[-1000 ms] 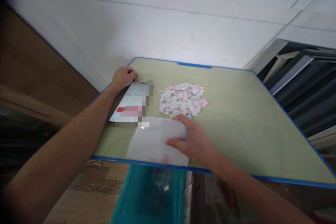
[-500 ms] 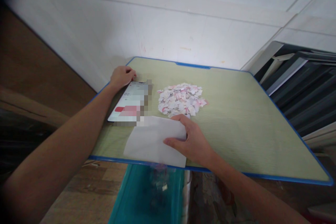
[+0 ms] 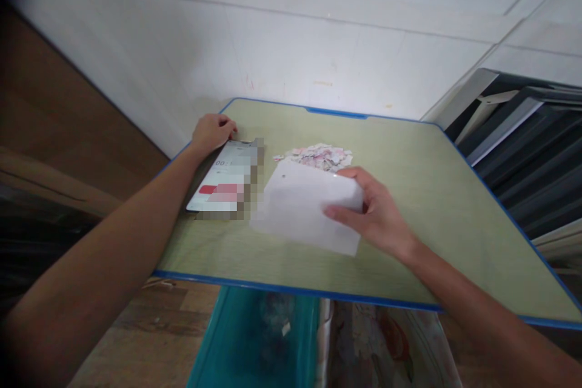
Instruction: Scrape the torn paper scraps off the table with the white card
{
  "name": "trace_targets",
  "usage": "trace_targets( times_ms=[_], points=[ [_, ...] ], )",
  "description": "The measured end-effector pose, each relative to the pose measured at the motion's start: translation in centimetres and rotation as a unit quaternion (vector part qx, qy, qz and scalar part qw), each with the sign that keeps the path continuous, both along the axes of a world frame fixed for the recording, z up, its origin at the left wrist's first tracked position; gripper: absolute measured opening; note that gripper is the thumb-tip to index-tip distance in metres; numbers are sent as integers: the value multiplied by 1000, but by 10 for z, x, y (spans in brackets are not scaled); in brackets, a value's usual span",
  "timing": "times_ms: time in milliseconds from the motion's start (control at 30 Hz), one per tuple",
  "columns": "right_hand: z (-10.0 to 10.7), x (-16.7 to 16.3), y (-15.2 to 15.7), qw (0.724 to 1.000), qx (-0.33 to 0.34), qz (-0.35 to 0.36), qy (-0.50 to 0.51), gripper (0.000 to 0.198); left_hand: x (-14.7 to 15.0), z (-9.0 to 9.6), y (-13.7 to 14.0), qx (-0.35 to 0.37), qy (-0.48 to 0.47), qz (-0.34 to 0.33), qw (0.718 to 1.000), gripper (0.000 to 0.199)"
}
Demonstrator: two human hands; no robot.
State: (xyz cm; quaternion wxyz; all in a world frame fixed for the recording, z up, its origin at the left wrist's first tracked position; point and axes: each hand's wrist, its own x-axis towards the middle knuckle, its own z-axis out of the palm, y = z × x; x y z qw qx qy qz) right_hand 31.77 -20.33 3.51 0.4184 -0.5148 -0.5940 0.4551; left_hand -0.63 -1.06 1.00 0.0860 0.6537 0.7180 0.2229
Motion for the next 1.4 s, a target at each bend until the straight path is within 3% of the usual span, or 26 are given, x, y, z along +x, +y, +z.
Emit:
trace_targets(
  times_ms=[133, 233, 367, 733, 1067, 1267, 1400],
  points=[
    [8, 44, 39, 993, 82, -76, 45, 49, 1, 1, -1, 0, 5, 4, 1000, 35],
    [-2, 72, 62, 983, 60, -136, 109, 53, 0, 0, 1, 2, 8, 4, 1000, 34],
    [-22, 90, 71, 967, 15, -189, 171, 42, -3, -3, 4, 14, 17, -3, 1000, 34],
    [-28, 97, 71, 974, -3, -131, 184, 35, -6, -3, 6, 14, 14, 2, 1000, 31],
    [-32, 91, 73, 945, 21, -180, 273, 25, -10, -3, 6, 18, -7, -17, 1000, 29],
    [-31, 91, 75, 942, 12, -178, 284, 21, -10, -3, 4, 37, -19, -33, 999, 27],
    [-29, 89, 70, 957, -30, -148, 246, 26, -8, 0, 2, 20, -11, -23, 999, 24]
  ],
)
